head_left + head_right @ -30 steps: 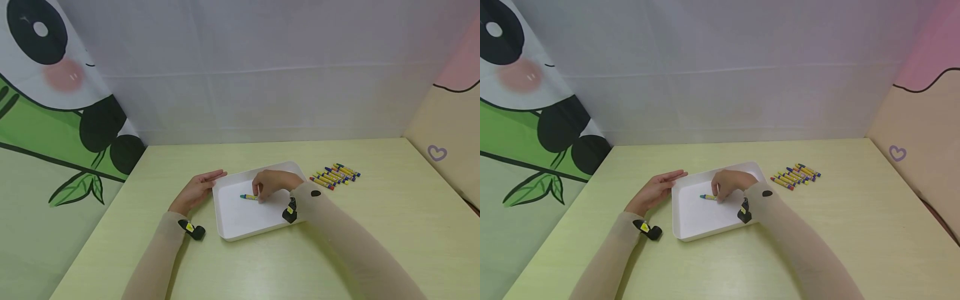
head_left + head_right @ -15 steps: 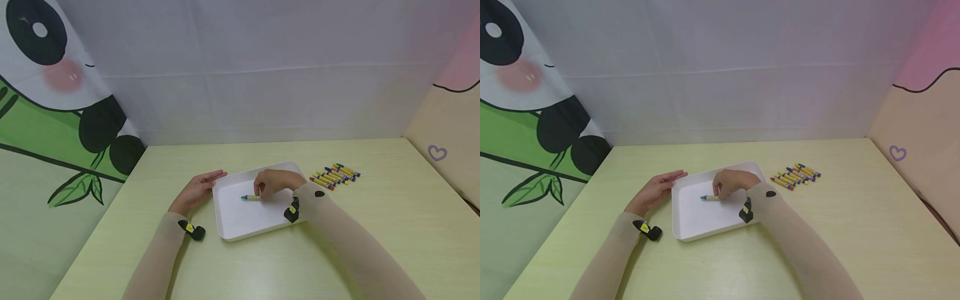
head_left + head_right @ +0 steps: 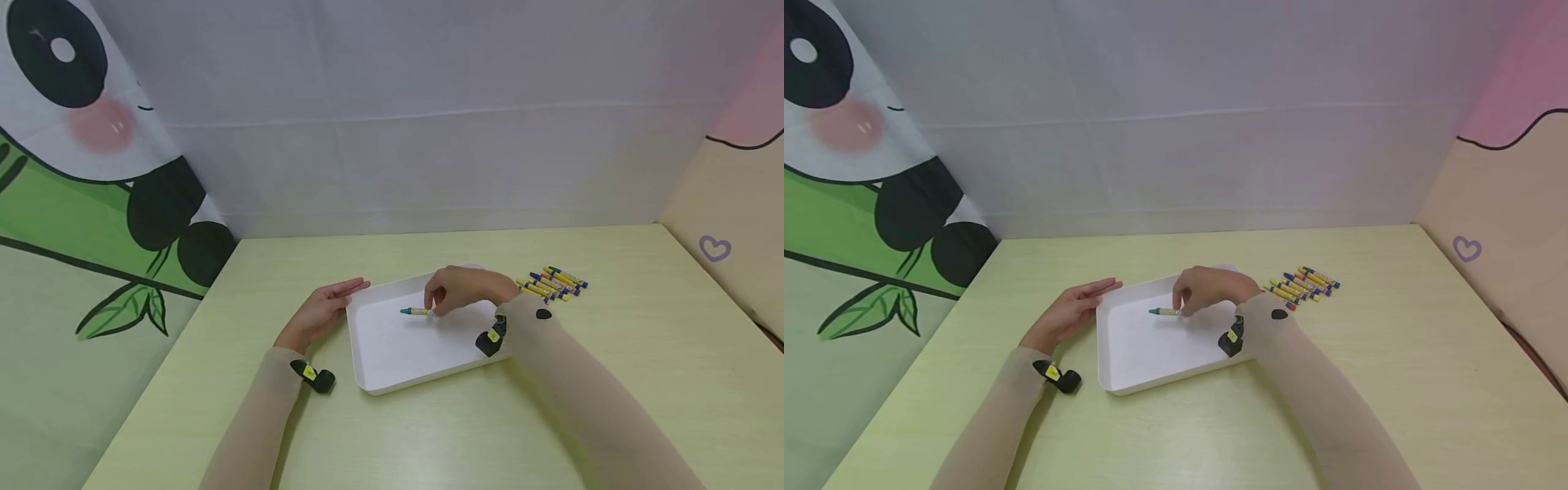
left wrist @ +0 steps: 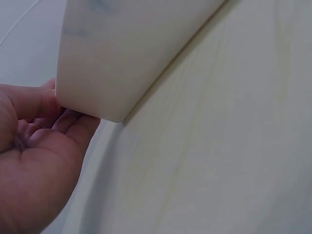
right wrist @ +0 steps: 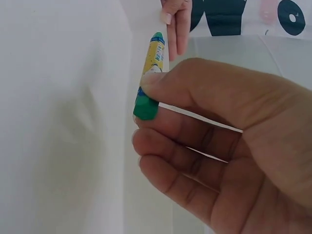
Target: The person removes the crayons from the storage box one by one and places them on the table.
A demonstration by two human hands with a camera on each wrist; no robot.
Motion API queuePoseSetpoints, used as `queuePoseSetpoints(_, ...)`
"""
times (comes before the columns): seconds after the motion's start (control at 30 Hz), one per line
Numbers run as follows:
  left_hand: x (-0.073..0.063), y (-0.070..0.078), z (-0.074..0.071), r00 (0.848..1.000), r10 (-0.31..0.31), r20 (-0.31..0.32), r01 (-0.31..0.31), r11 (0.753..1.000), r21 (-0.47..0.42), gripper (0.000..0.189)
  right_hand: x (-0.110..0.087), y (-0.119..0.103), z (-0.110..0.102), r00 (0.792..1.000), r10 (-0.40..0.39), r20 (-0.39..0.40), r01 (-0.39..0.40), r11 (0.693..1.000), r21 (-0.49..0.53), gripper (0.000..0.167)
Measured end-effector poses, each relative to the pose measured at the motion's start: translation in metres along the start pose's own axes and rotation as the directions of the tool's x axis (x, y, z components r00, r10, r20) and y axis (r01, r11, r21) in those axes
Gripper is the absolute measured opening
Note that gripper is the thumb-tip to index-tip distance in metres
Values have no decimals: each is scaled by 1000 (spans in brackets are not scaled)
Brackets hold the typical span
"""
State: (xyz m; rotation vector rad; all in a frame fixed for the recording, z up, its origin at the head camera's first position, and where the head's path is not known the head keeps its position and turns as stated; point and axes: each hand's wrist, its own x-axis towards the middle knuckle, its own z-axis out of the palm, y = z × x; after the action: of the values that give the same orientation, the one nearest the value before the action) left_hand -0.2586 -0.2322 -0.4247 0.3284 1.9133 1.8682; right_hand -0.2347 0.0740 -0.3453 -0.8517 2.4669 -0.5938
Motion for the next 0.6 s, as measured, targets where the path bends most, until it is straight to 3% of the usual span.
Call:
queuePoseSetpoints(0.23, 0, 1, 1, 1000, 0, 2, 0, 1000, -7, 46, -18, 11, -10, 998, 3, -56, -3, 1000, 1, 8)
queuePoseSetpoints(0.6, 1, -1, 0, 1000, 17, 8, -17, 1000, -11, 46, -60, 43, -24, 982, 97, -159, -92, 995, 43, 12)
